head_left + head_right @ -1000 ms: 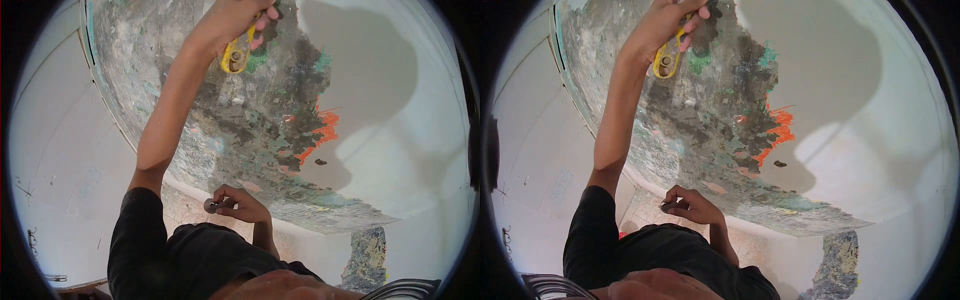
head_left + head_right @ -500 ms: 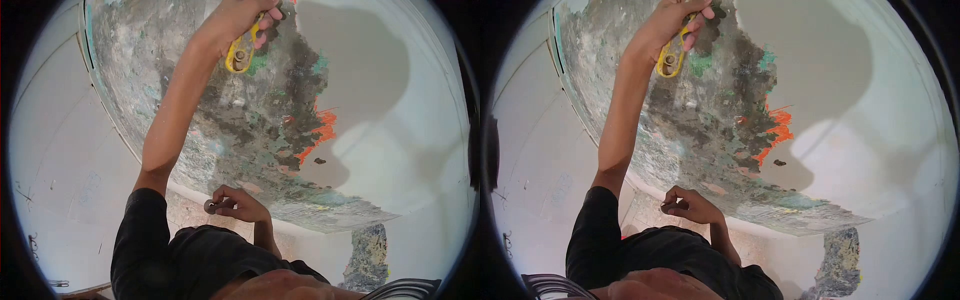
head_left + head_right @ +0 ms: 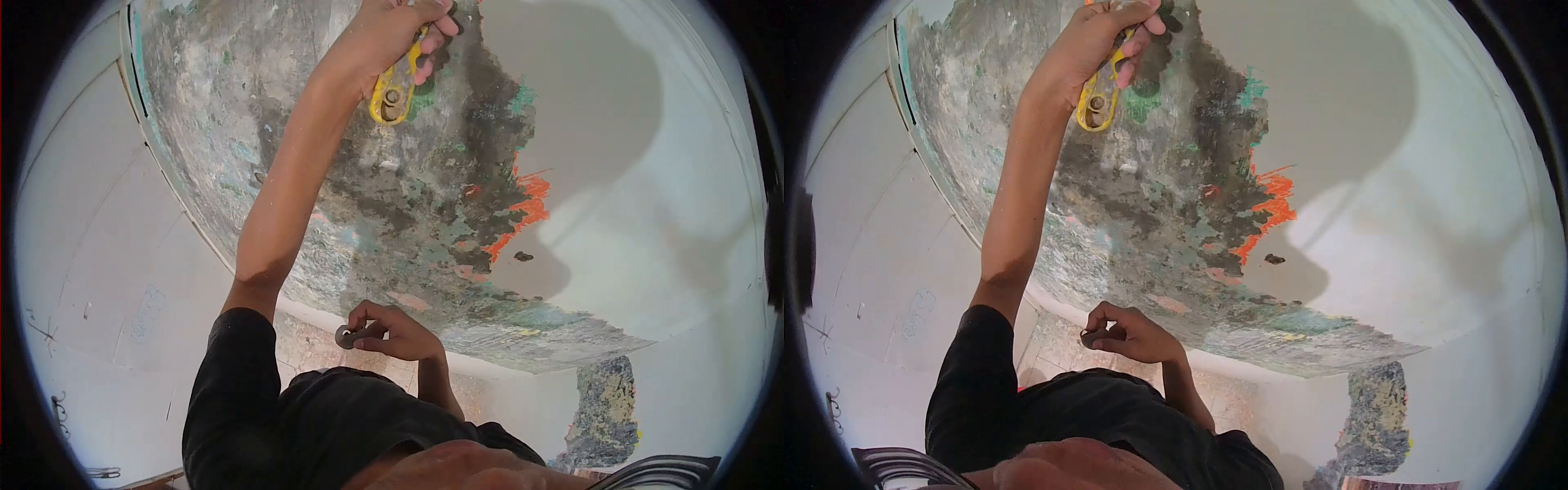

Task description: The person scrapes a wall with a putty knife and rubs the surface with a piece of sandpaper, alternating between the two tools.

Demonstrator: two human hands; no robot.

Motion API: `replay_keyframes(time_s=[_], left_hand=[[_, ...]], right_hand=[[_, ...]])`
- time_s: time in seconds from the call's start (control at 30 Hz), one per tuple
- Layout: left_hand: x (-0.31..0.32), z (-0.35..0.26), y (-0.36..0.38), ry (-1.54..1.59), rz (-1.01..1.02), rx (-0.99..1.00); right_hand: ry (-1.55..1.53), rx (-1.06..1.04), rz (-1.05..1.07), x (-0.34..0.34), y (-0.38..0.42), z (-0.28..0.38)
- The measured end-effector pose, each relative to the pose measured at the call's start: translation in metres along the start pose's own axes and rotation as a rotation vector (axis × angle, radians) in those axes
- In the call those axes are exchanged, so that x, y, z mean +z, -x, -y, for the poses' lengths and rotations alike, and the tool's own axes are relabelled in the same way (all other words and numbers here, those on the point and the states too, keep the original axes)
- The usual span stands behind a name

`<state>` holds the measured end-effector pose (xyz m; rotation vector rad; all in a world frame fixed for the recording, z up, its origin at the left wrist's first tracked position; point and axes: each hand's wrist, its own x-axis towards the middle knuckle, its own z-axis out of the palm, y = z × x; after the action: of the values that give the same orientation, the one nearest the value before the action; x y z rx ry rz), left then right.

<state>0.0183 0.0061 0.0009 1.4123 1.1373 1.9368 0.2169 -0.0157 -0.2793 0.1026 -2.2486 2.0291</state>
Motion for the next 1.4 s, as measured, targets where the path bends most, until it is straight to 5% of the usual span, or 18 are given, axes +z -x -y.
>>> replay_keyframes(time_s=[0.43,1.13,1.4], left_hand=[[0.001,0.015,0.001,0.131,0.052,0.001],[-0.023,0.02,0.011,-0.227,0.129,0.054],[-0.024,0.014,0.004,-0.117,0.178,-0.026]], right_hand=[[0.024,-0.019,-0.03,0.005,-0.001,-0.005],[-0.033,-0.011,-0.014,0.016,0.008,-0.004],[-0.031,-0.021,-0.04,0.014,0.005,-0.004]])
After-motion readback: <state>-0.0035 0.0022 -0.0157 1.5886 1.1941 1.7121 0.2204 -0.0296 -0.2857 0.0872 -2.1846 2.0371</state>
